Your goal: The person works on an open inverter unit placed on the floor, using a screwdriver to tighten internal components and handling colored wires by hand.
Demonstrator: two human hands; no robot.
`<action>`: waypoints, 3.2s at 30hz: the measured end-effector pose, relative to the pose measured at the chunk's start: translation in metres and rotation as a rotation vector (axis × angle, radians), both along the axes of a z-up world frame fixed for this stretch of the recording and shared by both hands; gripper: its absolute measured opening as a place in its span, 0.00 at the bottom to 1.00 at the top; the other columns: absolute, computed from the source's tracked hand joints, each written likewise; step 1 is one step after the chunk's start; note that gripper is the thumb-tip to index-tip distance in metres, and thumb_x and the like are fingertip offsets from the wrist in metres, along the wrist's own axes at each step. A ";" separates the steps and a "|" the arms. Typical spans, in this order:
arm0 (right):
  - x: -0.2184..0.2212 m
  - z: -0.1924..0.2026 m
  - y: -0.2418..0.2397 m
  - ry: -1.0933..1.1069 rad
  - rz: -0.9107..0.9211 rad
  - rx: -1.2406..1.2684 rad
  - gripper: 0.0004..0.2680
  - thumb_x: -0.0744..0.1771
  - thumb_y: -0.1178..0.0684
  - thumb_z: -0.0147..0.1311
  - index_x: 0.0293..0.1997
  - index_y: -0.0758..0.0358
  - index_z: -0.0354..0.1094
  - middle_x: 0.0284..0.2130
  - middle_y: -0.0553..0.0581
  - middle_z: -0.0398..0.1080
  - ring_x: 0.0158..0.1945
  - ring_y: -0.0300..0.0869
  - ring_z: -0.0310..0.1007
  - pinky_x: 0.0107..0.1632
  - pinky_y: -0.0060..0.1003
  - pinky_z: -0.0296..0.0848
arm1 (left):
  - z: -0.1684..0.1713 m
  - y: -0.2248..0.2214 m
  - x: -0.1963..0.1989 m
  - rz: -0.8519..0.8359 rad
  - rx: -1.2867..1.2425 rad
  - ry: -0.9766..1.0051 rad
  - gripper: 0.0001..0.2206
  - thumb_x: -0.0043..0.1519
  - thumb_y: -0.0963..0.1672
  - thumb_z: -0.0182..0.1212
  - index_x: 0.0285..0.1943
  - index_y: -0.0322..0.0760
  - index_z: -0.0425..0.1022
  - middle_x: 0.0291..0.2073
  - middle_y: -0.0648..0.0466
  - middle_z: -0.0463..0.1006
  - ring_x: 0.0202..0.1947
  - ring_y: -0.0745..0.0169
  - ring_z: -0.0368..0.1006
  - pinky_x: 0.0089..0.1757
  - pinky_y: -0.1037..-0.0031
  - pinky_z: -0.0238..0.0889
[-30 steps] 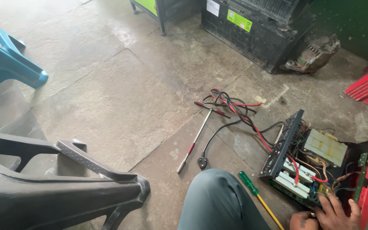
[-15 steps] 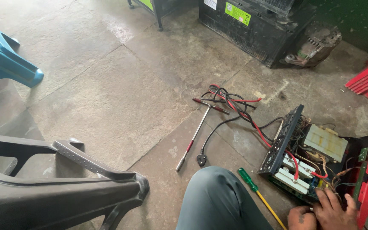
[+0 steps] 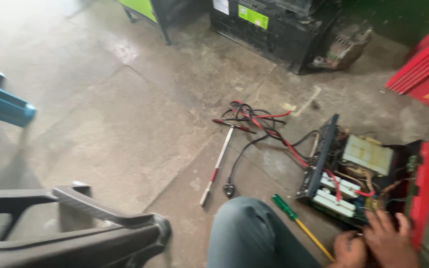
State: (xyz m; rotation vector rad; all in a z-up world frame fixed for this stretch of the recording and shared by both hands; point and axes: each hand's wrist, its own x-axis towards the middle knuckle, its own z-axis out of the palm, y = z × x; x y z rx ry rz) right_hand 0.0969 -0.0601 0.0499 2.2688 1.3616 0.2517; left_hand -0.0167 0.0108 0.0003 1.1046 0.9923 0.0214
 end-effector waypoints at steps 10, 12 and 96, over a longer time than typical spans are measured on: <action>0.019 -0.030 -0.009 0.087 0.202 0.318 0.08 0.62 0.51 0.50 0.38 0.55 0.76 0.59 0.53 0.68 0.63 0.48 0.62 0.63 0.53 0.60 | 0.013 0.000 0.018 0.060 -0.015 -0.019 0.14 0.60 0.47 0.59 0.49 0.37 0.82 0.43 0.43 0.83 0.47 0.47 0.80 0.51 0.64 0.70; 0.021 -0.031 -0.014 0.114 0.160 0.243 0.10 0.60 0.51 0.50 0.40 0.55 0.77 0.60 0.52 0.67 0.64 0.49 0.61 0.66 0.52 0.61 | 0.013 0.000 0.018 0.043 -0.005 -0.010 0.14 0.60 0.47 0.59 0.50 0.37 0.82 0.43 0.43 0.83 0.47 0.48 0.80 0.51 0.64 0.70; -0.017 0.062 0.025 0.242 -0.085 -0.017 0.10 0.63 0.51 0.48 0.45 0.53 0.73 0.63 0.50 0.61 0.70 0.43 0.55 0.72 0.43 0.56 | 0.054 0.007 0.007 0.032 0.115 0.005 0.12 0.62 0.46 0.59 0.50 0.40 0.82 0.42 0.45 0.83 0.47 0.48 0.80 0.51 0.65 0.70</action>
